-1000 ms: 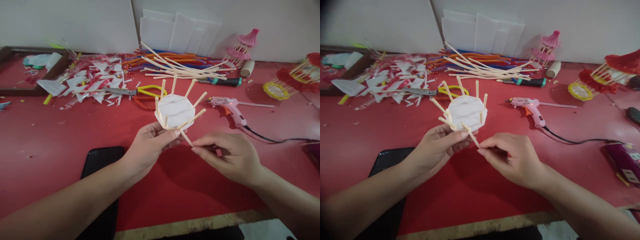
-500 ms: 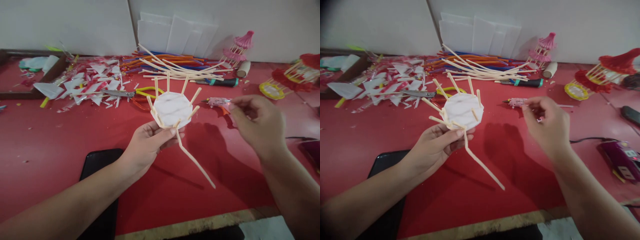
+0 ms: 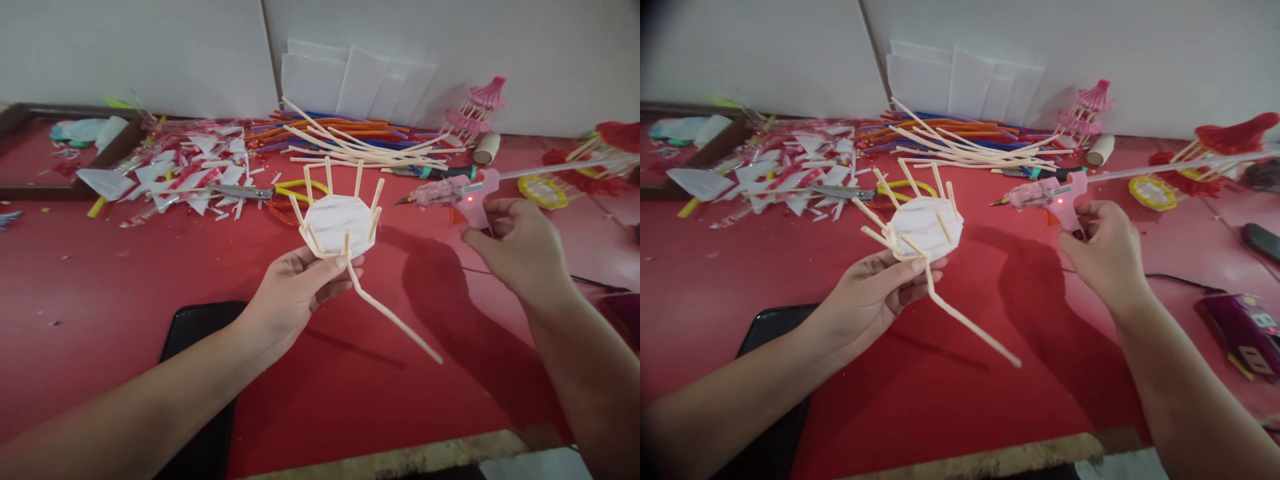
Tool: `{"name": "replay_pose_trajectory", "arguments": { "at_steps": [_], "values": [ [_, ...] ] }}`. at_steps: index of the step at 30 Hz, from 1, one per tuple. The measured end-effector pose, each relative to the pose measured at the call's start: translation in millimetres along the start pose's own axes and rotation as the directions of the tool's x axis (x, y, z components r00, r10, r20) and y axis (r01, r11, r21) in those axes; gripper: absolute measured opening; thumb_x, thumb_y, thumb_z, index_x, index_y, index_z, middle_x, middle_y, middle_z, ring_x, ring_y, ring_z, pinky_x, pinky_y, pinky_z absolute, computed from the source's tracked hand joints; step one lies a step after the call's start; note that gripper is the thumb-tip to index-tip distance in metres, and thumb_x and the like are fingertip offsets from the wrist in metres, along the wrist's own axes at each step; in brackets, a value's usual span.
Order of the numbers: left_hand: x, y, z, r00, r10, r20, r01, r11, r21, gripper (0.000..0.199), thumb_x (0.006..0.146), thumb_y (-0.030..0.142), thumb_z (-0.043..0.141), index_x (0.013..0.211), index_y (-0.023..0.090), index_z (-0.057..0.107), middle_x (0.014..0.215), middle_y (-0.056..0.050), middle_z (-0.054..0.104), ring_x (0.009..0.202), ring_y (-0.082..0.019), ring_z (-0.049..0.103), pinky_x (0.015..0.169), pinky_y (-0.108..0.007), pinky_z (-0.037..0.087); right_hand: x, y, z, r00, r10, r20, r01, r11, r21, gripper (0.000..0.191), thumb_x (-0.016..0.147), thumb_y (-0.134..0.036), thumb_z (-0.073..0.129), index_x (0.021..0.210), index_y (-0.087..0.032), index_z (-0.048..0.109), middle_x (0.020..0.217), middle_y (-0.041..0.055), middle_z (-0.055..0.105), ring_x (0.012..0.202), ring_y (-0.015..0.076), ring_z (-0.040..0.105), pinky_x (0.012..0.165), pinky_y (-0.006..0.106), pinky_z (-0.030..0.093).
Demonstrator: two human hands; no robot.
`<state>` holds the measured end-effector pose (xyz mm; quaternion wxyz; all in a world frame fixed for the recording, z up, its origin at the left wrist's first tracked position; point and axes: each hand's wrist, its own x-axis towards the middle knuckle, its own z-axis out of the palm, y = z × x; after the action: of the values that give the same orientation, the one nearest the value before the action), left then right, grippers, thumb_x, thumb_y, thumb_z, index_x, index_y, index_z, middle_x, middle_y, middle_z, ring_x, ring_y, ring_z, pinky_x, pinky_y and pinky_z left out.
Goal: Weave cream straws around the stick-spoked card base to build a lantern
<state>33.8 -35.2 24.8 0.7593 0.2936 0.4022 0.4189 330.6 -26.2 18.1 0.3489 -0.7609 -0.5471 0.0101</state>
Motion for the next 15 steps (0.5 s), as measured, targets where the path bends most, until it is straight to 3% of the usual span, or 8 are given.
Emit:
{"name": "replay_pose_trajectory", "arguments": {
  "at_steps": [2, 3, 9, 12, 15],
  "values": [
    [-0.3, 0.0, 0.0, 1.000, -0.001, -0.008, 0.001, 1.000, -0.008, 0.005, 0.075, 0.020, 0.080, 0.080, 0.018, 0.079, 0.083, -0.004, 0.079, 0.072, -0.010, 0.070, 0.068, -0.016, 0.057, -5.4, -15.0, -1.8, 0.982, 0.180, 0.062, -0.187, 0.972, 0.142, 0.035, 0.058, -0.019, 0.076, 0.089, -0.019, 0.059, 0.063, -0.0024, 0.057, 0.051, 0.0127, 0.050, 0.048, 0.026, 0.034],
    [-0.4, -0.2, -0.2, 1.000, -0.001, -0.011, 0.001, 1.000, -0.011, 0.005, 0.075, 0.019, 0.080, 0.080, 0.018, 0.079, 0.082, -0.004, 0.079, 0.071, -0.010, 0.070, 0.068, -0.016, 0.057, -8.7, -21.7, -2.3, 0.974, 0.208, 0.092, -0.224, 0.950, 0.218, 0.035, 0.057, -0.017, 0.076, 0.087, -0.020, 0.057, 0.061, -0.0044, 0.056, 0.050, 0.0113, 0.048, 0.046, 0.025, 0.033],
    [0.7, -1.4, -1.7, 1.000, 0.009, -0.020, -0.010, 0.999, -0.037, 0.005, 0.080, 0.020, 0.077, 0.085, 0.018, 0.079, 0.082, -0.003, 0.078, 0.073, -0.008, 0.069, 0.070, -0.014, 0.057, -22.9, -30.2, -3.0, 0.993, 0.076, 0.085, -0.095, 0.964, 0.250, 0.011, 0.069, -0.020, 0.073, 0.072, -0.017, 0.064, 0.059, -0.0037, 0.056, 0.049, 0.0074, 0.044, 0.041, 0.020, 0.030],
    [1.3, -1.4, -1.3, 0.999, 0.001, -0.037, -0.003, 0.998, -0.058, 0.004, 0.081, 0.018, 0.076, 0.084, 0.017, 0.079, 0.082, -0.003, 0.078, 0.073, -0.008, 0.069, 0.070, -0.014, 0.057, -23.2, -21.6, -0.1, 0.988, 0.075, 0.137, -0.118, 0.932, 0.342, 0.015, 0.071, -0.026, 0.076, 0.075, -0.017, 0.065, 0.065, -0.0005, 0.063, 0.057, 0.0130, 0.061, 0.049, 0.023, 0.045],
    [1.0, -1.0, -0.3, 0.999, 0.002, -0.052, -0.006, 0.998, -0.066, 0.002, 0.080, 0.018, 0.076, 0.081, 0.018, 0.078, 0.080, -0.002, 0.078, 0.073, -0.009, 0.070, 0.070, -0.015, 0.057, -23.9, -16.4, 3.8, 0.983, -0.046, 0.180, -0.032, 0.912, 0.410, 0.013, 0.077, -0.029, 0.072, 0.078, -0.017, 0.066, 0.074, 0.0021, 0.068, 0.071, 0.0188, 0.070, 0.064, 0.029, 0.056]
  ]
}}
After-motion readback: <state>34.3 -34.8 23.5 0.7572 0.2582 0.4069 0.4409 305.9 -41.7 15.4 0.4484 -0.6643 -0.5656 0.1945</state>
